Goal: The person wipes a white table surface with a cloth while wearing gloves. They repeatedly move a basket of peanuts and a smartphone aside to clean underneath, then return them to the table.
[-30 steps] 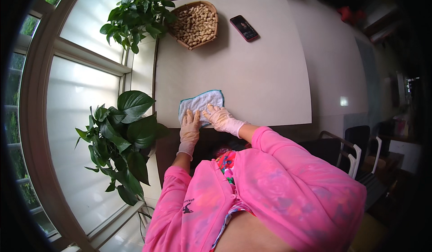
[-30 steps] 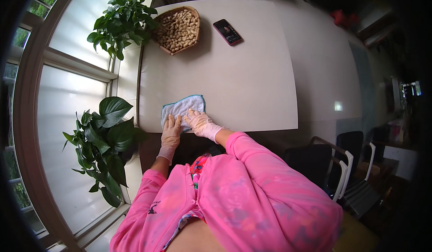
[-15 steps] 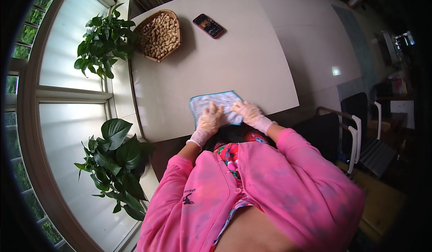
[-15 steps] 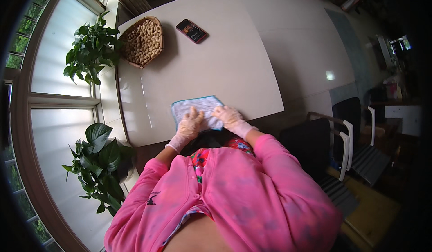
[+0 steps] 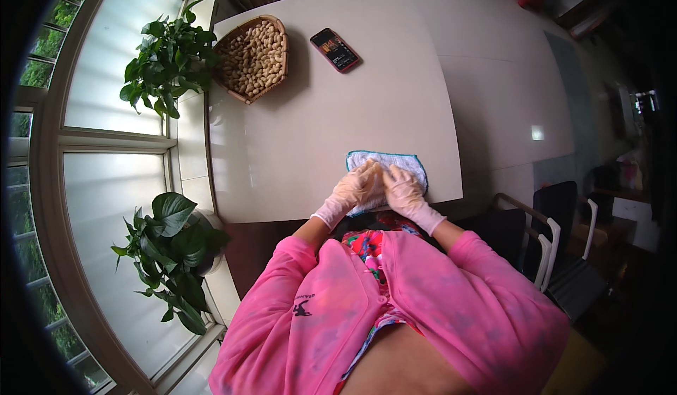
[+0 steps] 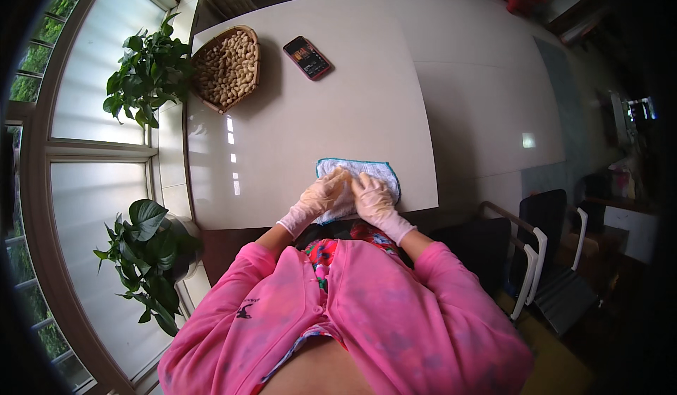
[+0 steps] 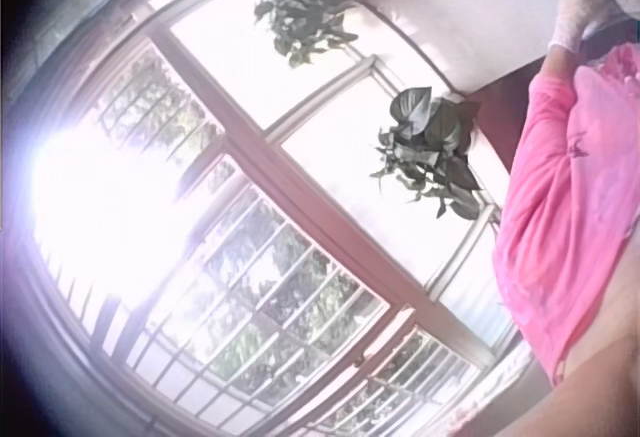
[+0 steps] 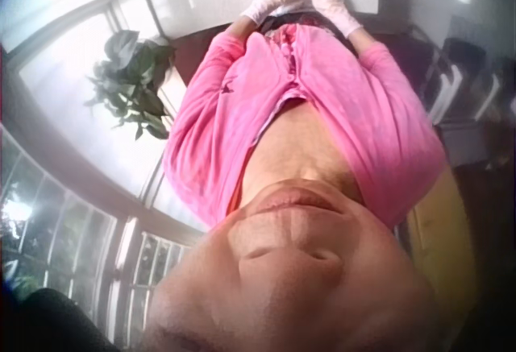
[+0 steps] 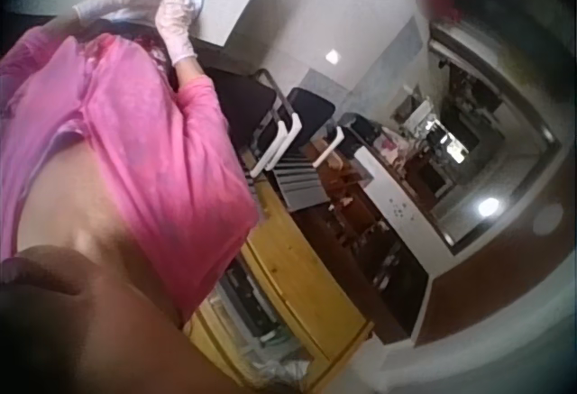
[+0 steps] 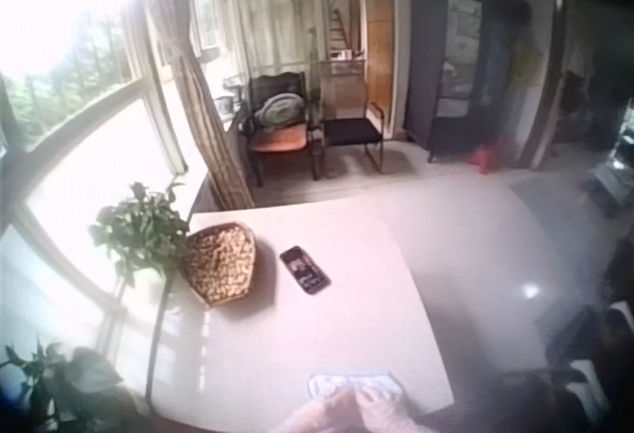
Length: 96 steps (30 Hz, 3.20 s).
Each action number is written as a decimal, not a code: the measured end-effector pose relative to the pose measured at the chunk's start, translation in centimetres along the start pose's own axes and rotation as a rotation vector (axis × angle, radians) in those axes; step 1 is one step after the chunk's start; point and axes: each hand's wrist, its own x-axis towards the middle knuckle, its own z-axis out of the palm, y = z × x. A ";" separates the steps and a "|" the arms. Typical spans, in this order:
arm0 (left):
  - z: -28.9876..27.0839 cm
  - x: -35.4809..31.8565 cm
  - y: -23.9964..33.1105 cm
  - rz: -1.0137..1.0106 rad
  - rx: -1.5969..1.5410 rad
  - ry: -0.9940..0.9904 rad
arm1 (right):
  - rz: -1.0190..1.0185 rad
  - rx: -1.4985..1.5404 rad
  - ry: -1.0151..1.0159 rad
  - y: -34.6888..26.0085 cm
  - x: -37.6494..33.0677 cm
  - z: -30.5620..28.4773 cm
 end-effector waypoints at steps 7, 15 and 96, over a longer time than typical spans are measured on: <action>-3.0 -0.9 -1.0 -0.040 0.399 0.266 | -0.090 0.070 -0.192 0.8 2.1 1.4; -3.1 4.0 1.4 -0.309 0.542 -0.011 | -0.102 0.004 -0.157 10.0 12.2 -0.2; -5.0 16.4 -3.2 -0.503 0.557 -0.059 | -0.205 0.001 -0.295 11.2 26.5 1.2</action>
